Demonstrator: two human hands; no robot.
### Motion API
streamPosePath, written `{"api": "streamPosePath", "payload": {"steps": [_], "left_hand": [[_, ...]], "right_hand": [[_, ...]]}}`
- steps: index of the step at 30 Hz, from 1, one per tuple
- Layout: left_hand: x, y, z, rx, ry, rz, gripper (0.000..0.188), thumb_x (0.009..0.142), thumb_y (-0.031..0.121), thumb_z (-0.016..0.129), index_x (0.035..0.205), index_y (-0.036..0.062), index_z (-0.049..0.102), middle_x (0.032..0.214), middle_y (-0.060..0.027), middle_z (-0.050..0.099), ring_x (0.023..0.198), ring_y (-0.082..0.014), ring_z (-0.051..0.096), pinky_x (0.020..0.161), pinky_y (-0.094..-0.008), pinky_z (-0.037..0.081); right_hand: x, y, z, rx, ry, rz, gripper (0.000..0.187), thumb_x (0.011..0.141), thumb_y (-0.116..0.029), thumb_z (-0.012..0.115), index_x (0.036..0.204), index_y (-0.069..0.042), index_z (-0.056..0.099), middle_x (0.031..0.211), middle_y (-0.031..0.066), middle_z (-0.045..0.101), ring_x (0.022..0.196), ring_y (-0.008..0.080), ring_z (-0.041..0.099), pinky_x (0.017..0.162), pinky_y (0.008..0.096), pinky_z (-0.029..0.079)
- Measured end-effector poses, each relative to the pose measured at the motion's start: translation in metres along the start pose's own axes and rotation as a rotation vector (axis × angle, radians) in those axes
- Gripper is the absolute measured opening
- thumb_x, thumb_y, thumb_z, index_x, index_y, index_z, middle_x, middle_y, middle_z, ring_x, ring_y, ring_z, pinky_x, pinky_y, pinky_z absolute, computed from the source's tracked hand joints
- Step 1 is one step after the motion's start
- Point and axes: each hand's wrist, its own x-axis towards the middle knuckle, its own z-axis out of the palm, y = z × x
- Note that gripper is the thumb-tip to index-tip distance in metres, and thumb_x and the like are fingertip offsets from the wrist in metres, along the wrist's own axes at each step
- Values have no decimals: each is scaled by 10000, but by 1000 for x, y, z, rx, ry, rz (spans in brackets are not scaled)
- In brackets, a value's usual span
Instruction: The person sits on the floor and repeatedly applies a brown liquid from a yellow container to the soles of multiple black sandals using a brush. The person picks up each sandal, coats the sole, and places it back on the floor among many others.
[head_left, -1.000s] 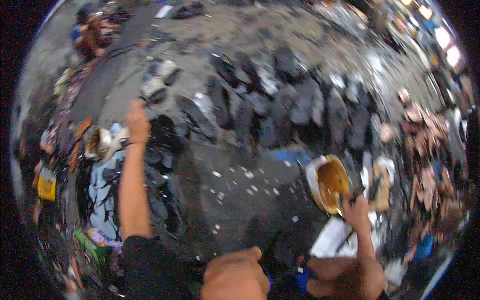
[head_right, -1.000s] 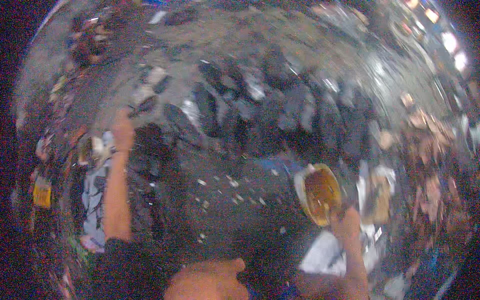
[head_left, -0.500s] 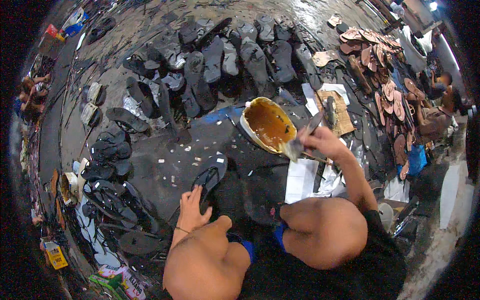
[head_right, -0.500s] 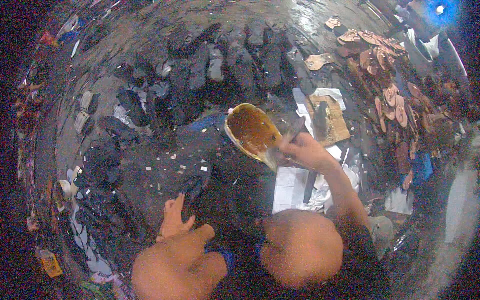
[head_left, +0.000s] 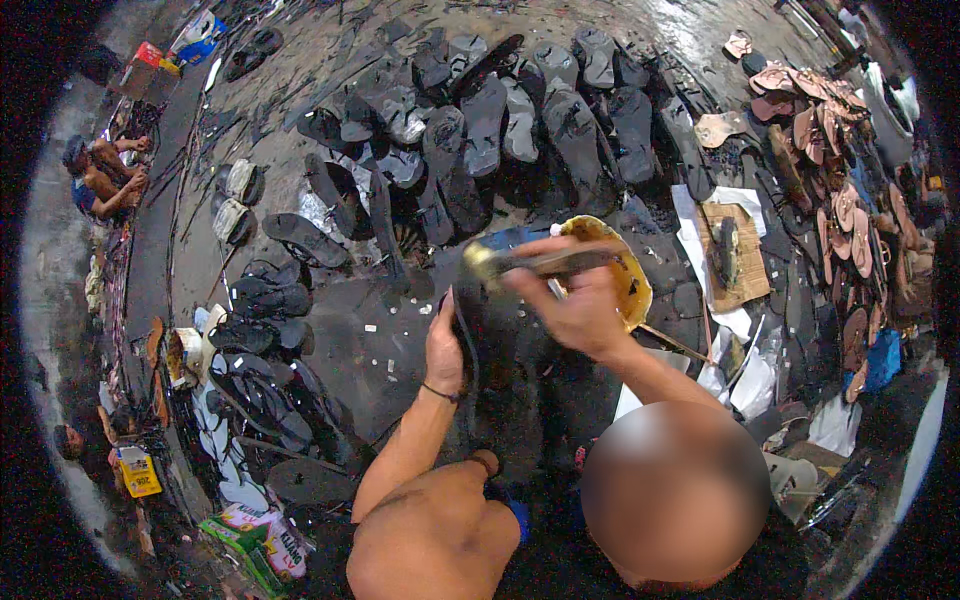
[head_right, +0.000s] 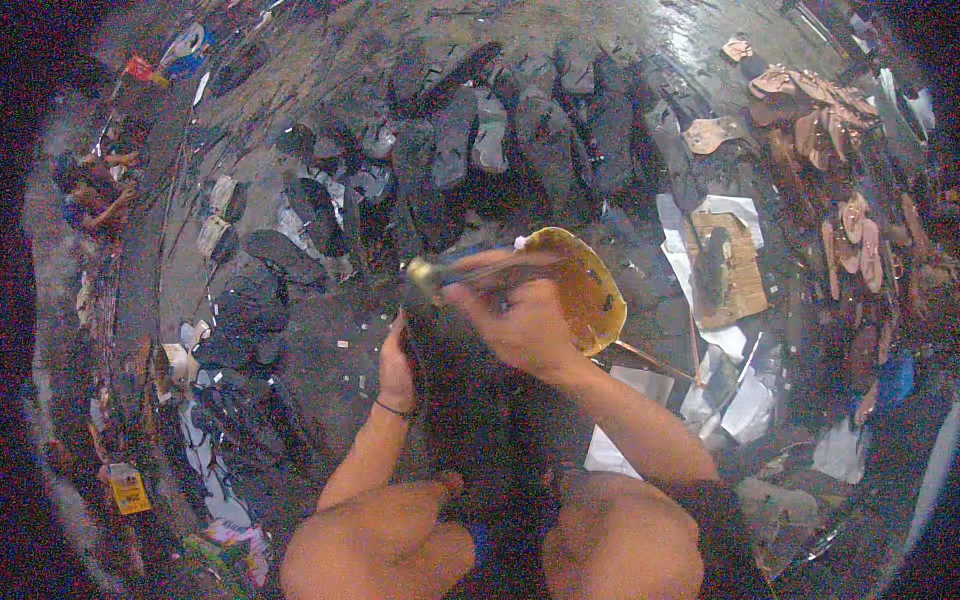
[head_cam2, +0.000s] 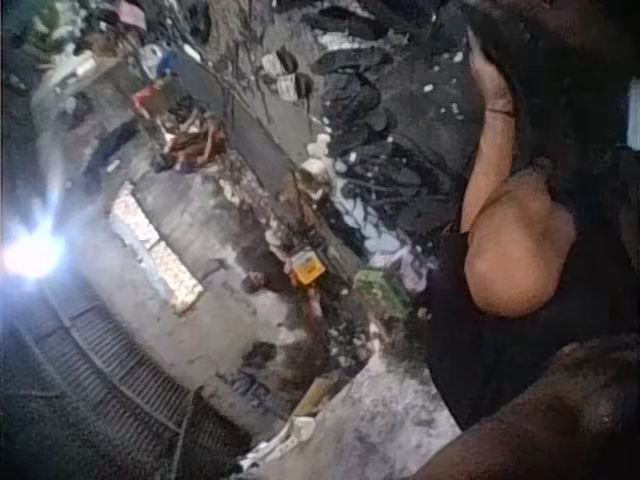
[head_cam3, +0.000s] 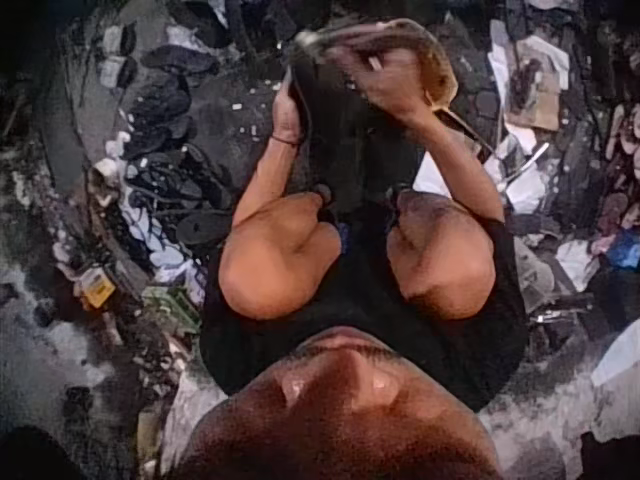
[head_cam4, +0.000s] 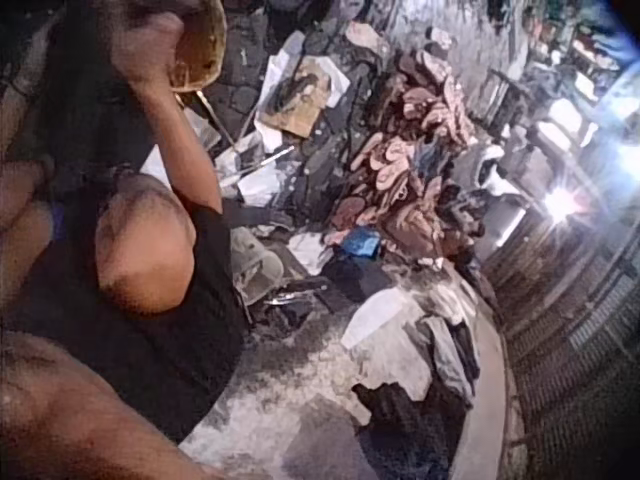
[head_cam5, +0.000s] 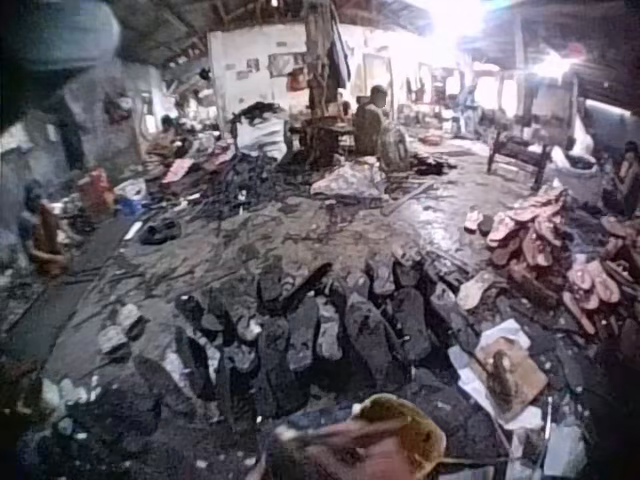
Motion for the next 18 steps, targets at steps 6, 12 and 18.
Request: {"api": "streamPosePath", "payload": {"steps": [6,12,18], "left_hand": [[9,8,-4,-58,47,21,455,1080,340,363,1310,9,575,1216,-81,656,1085,-210,639,948,-347,504],[-5,13,31,-61,7,134,468,1061,396,466,1269,-5,588,1189,-66,654,1057,-175,631,925,-339,498],[-12,11,55,157,159,359,471,1067,382,460,1264,-27,585,1160,-90,658,1012,-171,645,948,-329,496]], "right_hand": [[-2,7,9,-111,-94,-32,228,884,-234,733,1032,-66,687,1014,123,727,921,305,708,821,393,542],[10,-1,1,-145,98,-104,165,887,-174,725,1012,-72,696,1004,128,721,954,315,691,816,394,535],[22,-6,12,-83,238,20,226,940,-189,709,1087,-24,663,988,63,701,882,131,647,764,296,521]]}}
